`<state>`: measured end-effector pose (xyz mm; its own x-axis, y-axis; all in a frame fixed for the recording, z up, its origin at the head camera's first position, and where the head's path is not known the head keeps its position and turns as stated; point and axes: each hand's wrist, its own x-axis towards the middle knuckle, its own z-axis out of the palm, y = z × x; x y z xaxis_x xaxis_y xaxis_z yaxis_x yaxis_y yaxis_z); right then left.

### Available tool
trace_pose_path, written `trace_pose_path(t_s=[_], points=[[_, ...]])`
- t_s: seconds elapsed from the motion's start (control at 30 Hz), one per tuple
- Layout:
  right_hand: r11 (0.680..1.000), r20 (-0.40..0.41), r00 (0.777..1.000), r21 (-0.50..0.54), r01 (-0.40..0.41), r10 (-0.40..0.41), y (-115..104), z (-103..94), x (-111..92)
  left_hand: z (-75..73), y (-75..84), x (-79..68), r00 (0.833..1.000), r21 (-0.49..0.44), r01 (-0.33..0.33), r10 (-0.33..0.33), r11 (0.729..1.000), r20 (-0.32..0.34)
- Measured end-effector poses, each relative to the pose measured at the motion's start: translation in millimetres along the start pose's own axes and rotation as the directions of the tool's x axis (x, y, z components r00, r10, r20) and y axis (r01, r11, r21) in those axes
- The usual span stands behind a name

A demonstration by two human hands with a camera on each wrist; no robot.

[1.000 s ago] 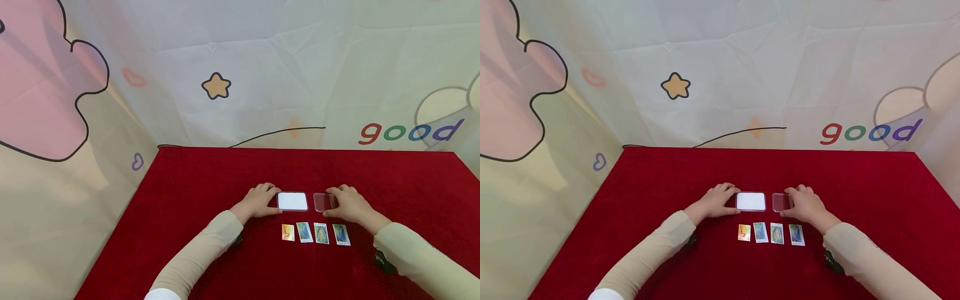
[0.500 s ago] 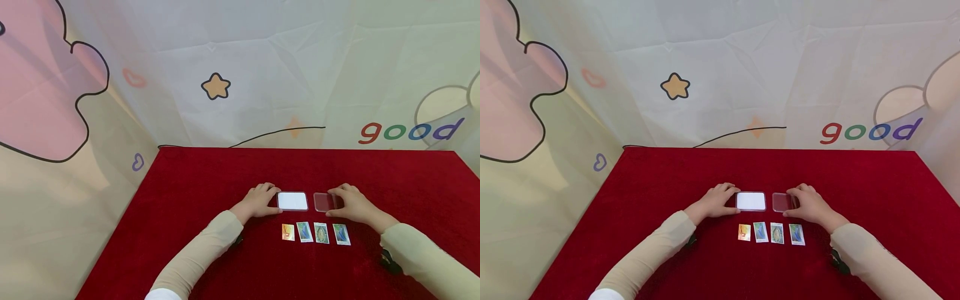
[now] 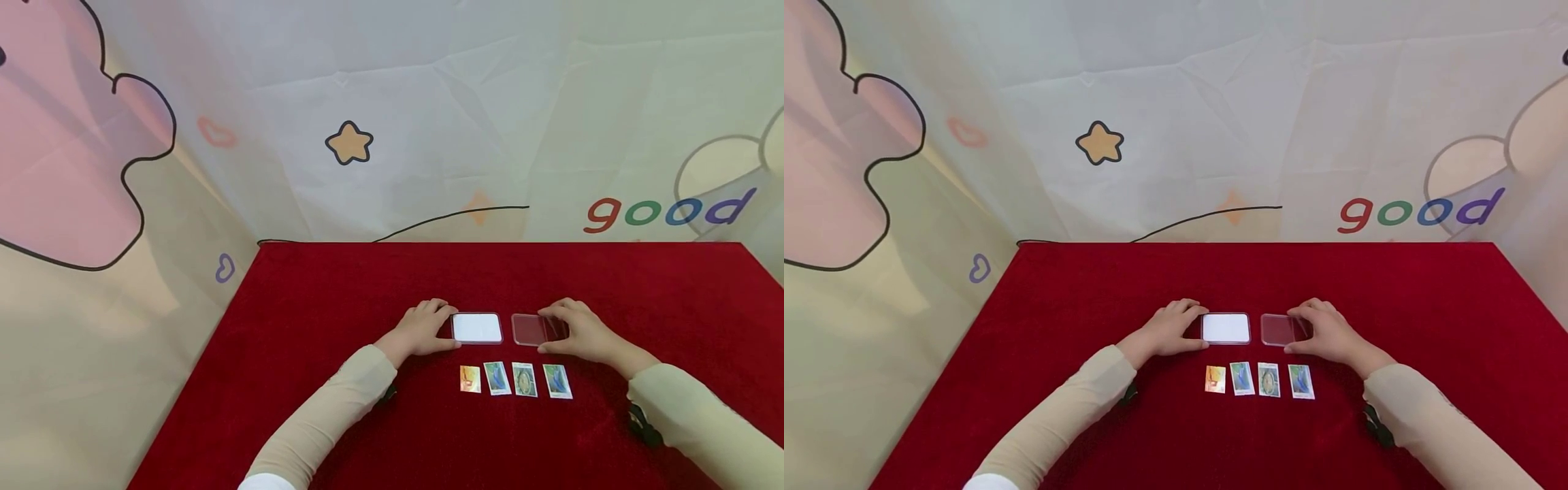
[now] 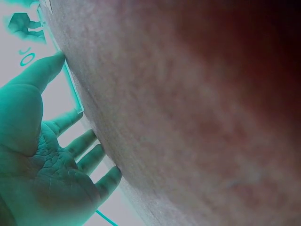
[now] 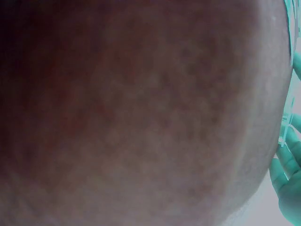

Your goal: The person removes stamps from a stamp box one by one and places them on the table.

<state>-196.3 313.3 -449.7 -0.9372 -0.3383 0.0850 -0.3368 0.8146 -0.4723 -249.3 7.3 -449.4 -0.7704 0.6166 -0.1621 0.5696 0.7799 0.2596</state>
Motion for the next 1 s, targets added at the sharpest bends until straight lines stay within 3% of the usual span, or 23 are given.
trace_pose_path(t_s=[1.0], points=[[0.998, -0.065, 0.997, 0.049, 0.048, -0.045, -5.0, 1.1, 0.9, 0.8, 0.3, 0.8, 1.000, -0.002, -0.002, 0.002, 1.000, -0.007]])
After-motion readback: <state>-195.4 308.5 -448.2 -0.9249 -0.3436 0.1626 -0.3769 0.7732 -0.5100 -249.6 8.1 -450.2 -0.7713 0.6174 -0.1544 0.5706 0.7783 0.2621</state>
